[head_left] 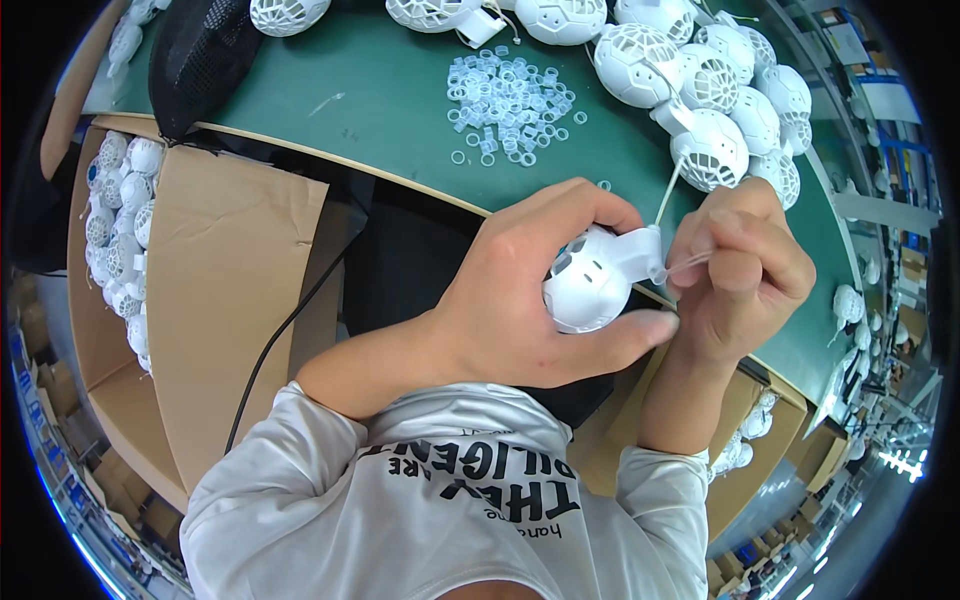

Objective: Assembling white plastic parts by threading a cord through them and securing it with small beads at a factory workbench.

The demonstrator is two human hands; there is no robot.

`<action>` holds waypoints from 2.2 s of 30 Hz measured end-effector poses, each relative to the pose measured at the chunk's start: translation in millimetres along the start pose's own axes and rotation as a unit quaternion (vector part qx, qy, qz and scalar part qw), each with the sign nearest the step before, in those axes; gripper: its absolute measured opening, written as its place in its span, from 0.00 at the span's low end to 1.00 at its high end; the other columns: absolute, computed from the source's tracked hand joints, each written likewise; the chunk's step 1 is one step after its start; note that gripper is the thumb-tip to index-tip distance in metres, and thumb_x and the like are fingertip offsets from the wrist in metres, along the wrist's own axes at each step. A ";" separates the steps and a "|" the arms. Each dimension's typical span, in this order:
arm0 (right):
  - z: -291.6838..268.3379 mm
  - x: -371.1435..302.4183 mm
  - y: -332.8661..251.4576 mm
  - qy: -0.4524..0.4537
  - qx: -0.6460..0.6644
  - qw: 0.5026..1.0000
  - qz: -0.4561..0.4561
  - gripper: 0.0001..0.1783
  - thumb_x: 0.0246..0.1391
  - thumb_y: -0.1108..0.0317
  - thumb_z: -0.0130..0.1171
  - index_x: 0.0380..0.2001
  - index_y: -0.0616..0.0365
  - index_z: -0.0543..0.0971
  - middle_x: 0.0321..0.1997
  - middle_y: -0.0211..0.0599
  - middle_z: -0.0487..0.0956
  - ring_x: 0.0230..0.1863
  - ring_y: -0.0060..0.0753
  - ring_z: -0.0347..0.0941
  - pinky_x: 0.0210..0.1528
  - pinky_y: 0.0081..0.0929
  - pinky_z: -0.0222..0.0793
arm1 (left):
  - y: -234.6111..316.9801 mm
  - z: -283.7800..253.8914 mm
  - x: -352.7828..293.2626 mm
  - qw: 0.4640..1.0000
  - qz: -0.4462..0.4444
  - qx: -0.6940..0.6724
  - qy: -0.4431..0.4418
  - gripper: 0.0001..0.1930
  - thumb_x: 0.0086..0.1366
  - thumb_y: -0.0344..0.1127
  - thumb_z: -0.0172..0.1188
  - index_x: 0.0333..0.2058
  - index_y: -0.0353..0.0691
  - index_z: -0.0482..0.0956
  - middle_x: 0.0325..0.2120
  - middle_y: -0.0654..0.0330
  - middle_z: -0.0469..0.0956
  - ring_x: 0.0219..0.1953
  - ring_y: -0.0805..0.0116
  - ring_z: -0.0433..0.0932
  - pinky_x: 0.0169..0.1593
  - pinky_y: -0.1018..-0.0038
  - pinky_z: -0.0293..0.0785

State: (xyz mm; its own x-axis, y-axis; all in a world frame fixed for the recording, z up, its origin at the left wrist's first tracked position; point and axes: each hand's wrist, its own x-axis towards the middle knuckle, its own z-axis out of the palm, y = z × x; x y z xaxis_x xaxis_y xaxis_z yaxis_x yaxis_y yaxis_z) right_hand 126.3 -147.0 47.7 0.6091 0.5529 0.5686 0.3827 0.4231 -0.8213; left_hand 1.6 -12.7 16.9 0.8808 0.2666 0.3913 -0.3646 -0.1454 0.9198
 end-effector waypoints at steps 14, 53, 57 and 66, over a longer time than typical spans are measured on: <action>3.9 -15.1 -21.1 0.040 -0.060 0.997 0.025 0.21 0.41 0.60 0.79 0.33 0.65 0.87 0.29 0.39 0.80 0.22 0.23 0.73 0.20 0.15 0.60 | -4.6 -1.4 -1.1 0.998 -0.015 -0.046 0.035 0.15 0.58 0.32 0.70 0.40 0.30 0.80 0.35 0.52 0.80 0.32 0.69 0.78 0.35 0.76 0.72; -56.1 -42.6 -107.8 -0.036 -0.601 0.781 0.168 0.34 0.36 0.72 0.76 0.53 0.61 0.79 0.52 0.44 0.82 0.61 0.51 0.72 0.62 0.43 0.66 | 8.0 2.6 -13.8 0.923 -0.194 -0.272 -0.189 0.41 0.54 0.32 0.73 0.65 0.32 0.63 0.58 0.50 0.69 0.54 0.60 0.77 0.50 0.69 0.78; -29.6 -31.1 -91.0 -0.270 -0.531 0.802 0.032 0.34 0.29 0.77 0.71 0.50 0.54 0.82 0.60 0.45 0.77 0.63 0.60 0.69 0.63 0.50 0.65 | 2.8 12.2 -10.7 0.909 -0.178 -0.330 -0.181 0.38 0.57 0.36 0.75 0.63 0.35 0.66 0.53 0.56 0.74 0.52 0.70 0.77 0.51 0.72 0.78; -0.7 -42.5 -57.1 -0.005 -0.090 0.941 0.326 0.28 0.53 0.74 0.65 0.57 0.69 0.74 0.54 0.43 0.75 0.53 0.31 0.73 0.54 0.29 0.70 | -4.6 -3.7 -23.4 0.950 -0.119 -0.286 -0.043 0.35 0.58 0.36 0.75 0.60 0.36 0.68 0.50 0.59 0.76 0.52 0.73 0.75 0.54 0.74 0.73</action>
State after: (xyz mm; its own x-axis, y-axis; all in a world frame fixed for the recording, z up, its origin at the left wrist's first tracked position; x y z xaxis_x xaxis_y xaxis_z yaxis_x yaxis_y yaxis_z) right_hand 79.0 -195.2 70.4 0.7485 0.6603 -0.0602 0.0413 -0.1370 -0.9897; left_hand -18.5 -14.8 3.6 0.9715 0.1447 0.1879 -0.2341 0.4571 0.8581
